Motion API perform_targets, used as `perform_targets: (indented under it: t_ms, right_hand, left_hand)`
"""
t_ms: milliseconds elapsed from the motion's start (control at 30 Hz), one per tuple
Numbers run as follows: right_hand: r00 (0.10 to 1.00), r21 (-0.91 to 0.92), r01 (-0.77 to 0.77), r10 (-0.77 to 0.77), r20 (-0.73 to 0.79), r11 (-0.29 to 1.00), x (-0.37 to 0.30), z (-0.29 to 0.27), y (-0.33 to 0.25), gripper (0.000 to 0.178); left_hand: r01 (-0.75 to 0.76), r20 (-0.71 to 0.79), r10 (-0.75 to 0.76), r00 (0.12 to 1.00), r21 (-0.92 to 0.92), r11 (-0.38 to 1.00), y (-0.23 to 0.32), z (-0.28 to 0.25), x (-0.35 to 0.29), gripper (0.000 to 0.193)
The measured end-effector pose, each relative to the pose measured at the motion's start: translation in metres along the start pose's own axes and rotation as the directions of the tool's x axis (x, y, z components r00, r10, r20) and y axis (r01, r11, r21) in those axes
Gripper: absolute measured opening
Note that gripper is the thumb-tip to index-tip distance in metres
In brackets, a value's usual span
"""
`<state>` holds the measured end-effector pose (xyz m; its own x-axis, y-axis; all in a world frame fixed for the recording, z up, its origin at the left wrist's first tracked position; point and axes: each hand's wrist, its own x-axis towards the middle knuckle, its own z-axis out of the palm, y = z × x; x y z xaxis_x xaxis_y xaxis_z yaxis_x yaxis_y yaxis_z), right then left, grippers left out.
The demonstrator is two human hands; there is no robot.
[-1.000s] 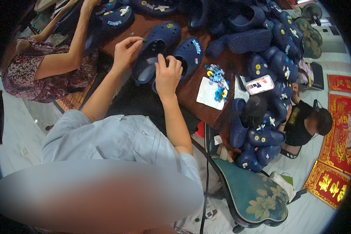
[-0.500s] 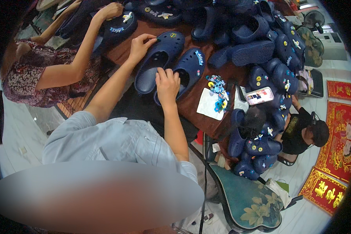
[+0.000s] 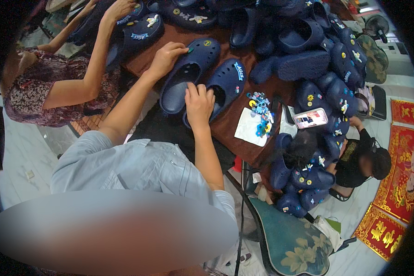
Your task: The person is stitching small decorative pieces onto blue shoes.
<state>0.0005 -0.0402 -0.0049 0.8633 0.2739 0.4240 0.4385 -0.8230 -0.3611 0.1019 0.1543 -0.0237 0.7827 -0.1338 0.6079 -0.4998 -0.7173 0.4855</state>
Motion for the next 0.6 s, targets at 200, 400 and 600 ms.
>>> perform_targets:
  t_ms: [200,400,600]
  right_hand:
    - [0.999,-0.005,0.029,-0.029,-0.028,1.0,0.0,0.004,0.003,0.024]
    - [1.0,-0.021,0.023,-0.023,-0.005,1.0,-0.003,0.003,0.001,0.023]
    - [0.999,-0.016,0.032,-0.033,-0.024,0.999,-0.007,0.003,0.003,0.022]
  left_hand:
    - [-0.052,0.116,0.046,0.992,0.051,0.997,-0.002,-0.004,0.006,0.027]
    - [-0.054,0.159,0.038,0.987,0.094,0.994,0.009,-0.013,0.006,0.023]
    - [-0.009,0.225,-0.025,0.974,0.151,0.989,0.024,-0.017,0.003,0.028]
